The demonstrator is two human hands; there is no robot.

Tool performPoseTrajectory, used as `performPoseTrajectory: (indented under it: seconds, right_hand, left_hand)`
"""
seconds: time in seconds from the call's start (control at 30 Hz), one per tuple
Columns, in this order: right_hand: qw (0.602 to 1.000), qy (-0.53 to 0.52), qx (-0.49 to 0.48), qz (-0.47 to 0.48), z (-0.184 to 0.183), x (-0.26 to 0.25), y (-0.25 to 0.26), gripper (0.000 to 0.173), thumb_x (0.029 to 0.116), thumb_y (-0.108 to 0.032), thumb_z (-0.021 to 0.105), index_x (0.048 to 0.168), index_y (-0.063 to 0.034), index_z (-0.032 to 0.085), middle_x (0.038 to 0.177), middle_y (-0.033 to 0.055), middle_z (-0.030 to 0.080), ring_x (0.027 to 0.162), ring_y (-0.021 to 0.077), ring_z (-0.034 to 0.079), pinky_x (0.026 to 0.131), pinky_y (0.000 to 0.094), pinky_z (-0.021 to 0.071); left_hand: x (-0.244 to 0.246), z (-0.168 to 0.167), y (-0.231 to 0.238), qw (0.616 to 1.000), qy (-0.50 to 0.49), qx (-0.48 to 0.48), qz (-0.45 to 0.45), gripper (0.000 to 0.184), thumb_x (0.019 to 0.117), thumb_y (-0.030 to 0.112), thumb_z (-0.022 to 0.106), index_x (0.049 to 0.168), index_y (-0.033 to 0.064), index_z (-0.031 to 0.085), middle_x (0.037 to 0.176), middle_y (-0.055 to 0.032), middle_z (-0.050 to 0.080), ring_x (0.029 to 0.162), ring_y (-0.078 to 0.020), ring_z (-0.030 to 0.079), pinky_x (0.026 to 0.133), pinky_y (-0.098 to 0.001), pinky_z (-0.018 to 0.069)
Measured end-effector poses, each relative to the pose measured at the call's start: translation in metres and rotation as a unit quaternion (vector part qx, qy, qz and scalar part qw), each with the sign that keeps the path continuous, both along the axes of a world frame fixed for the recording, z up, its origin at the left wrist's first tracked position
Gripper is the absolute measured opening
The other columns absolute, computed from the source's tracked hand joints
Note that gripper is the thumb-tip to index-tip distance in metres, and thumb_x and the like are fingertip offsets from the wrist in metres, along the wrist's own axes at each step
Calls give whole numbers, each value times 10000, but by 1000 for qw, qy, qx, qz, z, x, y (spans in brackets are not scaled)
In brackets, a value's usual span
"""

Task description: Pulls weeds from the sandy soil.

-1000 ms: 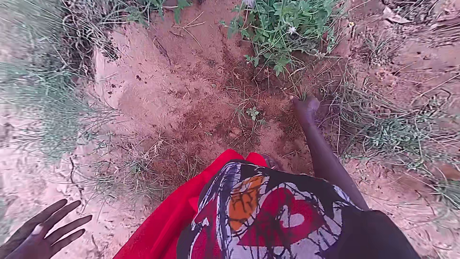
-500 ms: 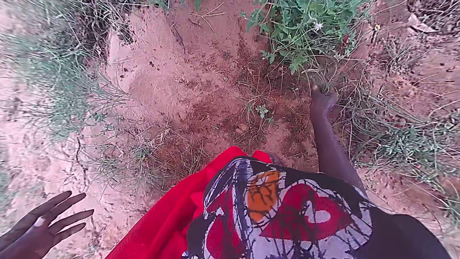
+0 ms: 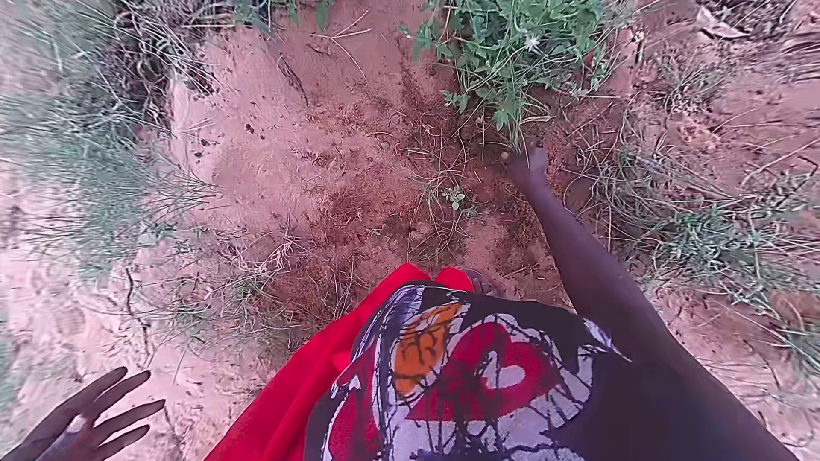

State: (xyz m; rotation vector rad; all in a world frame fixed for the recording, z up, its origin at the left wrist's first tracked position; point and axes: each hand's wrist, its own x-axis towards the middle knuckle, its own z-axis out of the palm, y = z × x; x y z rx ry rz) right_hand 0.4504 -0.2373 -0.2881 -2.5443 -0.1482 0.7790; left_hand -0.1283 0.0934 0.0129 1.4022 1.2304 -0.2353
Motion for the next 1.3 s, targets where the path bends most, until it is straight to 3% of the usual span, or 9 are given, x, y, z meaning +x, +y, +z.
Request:
performPoseTrajectory:
  seconds: [0.17,0.47,0.67,0.73,0.9,0.97,1.07,1.17,1.3]
  right_hand:
    - [998,-52,25,-17,10,-16,-50,367,1035,-248,608,1093,106,682,1048,348,676,1059,516,644,944,676,455]
    - [954,18,-48,294,-9,-16,-40,435,930,-28,685,1362,-45,637,1307,350,584,1144,554,606,931,716,473]
    - [985,-31,51,160,-15,-30,-35,351,1054,-233,594,1202,79,660,1057,345,679,1019,514,663,895,697,478]
    - [993,14,105,53,-11,-36,-31,335,1068,-232,548,1231,55,609,991,195,637,894,264,621,829,457,515]
    - [998,3,49,-37,-5,-38,-8,442,1039,-302,626,1231,97,631,1114,291,675,1011,371,659,965,583,483]
    - [991,-62,114,-4,2,-58,2,344,1036,-275,616,1111,58,661,883,145,660,766,198,607,795,448,508]
    - [983,-48,169,46,25,-79,28,348,1020,-240,644,1198,59,636,999,137,675,888,148,645,888,374,539]
    - [984,7,54,172,20,-75,60,512,926,-194,767,1290,109,572,1187,346,631,1129,465,623,992,629,475]
    - [960,-37,-63,272,15,-86,96,588,952,-132,673,1481,29,476,1506,359,414,1336,530,488,1068,645,432]
  left_hand:
    - [70,15,-40,995,88,43,29,467,1016,295,476,1362,-14,415,1328,-71,564,1213,-170,611,1028,-338,506]
    - [29,-6,-3,997,68,37,3,545,1037,400,534,1502,156,390,1433,-34,579,1147,-229,685,889,-398,609]
    - [-5,-23,12,999,34,42,9,658,973,527,599,1520,194,453,1453,-60,570,1130,-260,690,855,-408,625]
    - [7,-21,1,996,57,56,31,512,1036,360,449,1500,144,450,1471,-76,549,1138,-246,687,855,-384,620]
    - [61,-8,-26,987,131,78,44,412,1084,103,363,1482,82,466,1455,-149,565,1176,-323,659,920,-443,558]
    - [70,1,-27,990,130,52,1,399,1078,105,416,1472,103,483,1467,-116,561,1243,-294,625,948,-432,546]
    - [71,9,-29,993,103,44,-40,376,1078,150,418,1441,127,514,1426,-52,605,1199,-220,656,916,-378,570]
    - [67,9,-26,993,96,49,-42,379,1080,121,390,1438,109,513,1421,-66,606,1167,-214,673,899,-362,578]
    - [61,1,-29,986,149,79,-10,399,1077,96,398,1468,64,473,1432,-124,581,1173,-249,648,915,-391,543]
